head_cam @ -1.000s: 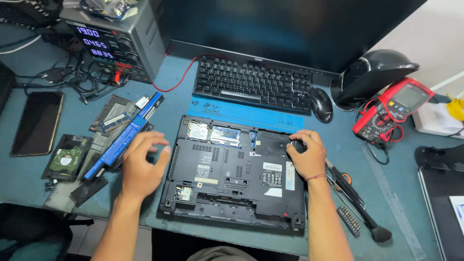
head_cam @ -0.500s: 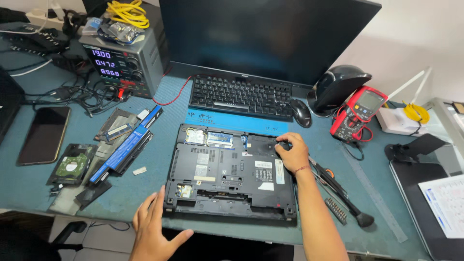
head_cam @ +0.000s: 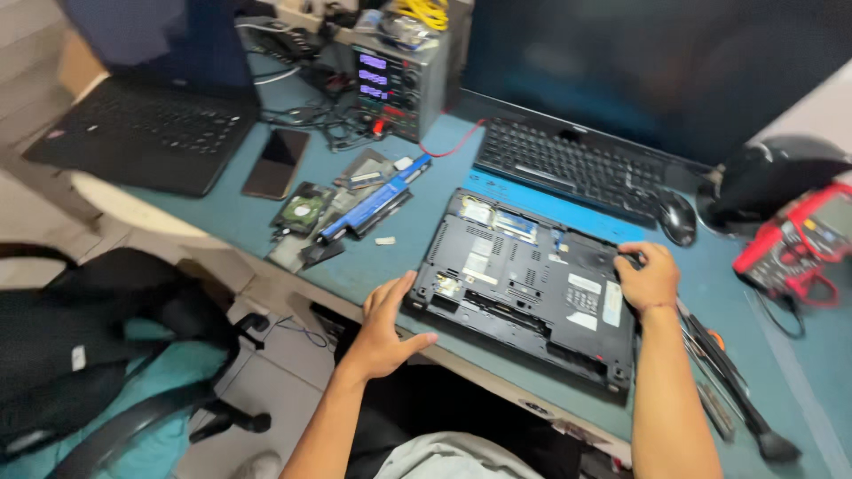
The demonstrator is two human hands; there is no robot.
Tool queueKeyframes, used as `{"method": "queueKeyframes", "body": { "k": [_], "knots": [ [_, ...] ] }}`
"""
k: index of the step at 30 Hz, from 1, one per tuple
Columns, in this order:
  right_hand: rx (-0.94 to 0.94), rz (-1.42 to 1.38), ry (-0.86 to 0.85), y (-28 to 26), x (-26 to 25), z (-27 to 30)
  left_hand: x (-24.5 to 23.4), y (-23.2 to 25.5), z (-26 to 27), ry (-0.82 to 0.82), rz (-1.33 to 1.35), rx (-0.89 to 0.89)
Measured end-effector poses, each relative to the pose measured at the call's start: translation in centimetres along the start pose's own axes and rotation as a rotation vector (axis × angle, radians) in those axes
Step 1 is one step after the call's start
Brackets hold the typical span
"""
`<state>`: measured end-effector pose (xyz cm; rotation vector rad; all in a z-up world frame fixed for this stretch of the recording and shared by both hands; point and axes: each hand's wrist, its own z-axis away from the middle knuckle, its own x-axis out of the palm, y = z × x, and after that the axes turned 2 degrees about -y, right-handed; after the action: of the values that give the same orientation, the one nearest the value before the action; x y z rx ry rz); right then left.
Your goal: The person works on the internal components of a disassembled laptop. They handle a small circuit board, connect wires, and use a screwdriver to secure parts inside the laptop chassis.
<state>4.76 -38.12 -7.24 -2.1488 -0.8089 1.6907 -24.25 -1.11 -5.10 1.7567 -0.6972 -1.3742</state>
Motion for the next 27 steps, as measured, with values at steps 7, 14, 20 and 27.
{"method": "queueKeyframes", "body": {
  "k": [7, 14, 20, 27],
  "knots": [
    [0.056, -0.048, 0.063, 0.9, -0.1, 0.5, 0.5, -0.9, 0.1, 0.005, 0.059, 0.026],
    [0.065, -0.018, 0.039, 0.7, -0.6, -0.4, 0.0, 0.6, 0.0, -0.023, 0.025, -0.016],
    [0.039, -0.014, -0.036, -1.5, -2.3, 0.2, -1.2, 3.7, 0.2, -0.077, 0.128, -0.157],
    [0.079, -0.042, -0.052, -3.8, -3.8, 1.1, -1.2, 3.2, 0.2, -0.033, 0.163, -0.138]
  ]
}}
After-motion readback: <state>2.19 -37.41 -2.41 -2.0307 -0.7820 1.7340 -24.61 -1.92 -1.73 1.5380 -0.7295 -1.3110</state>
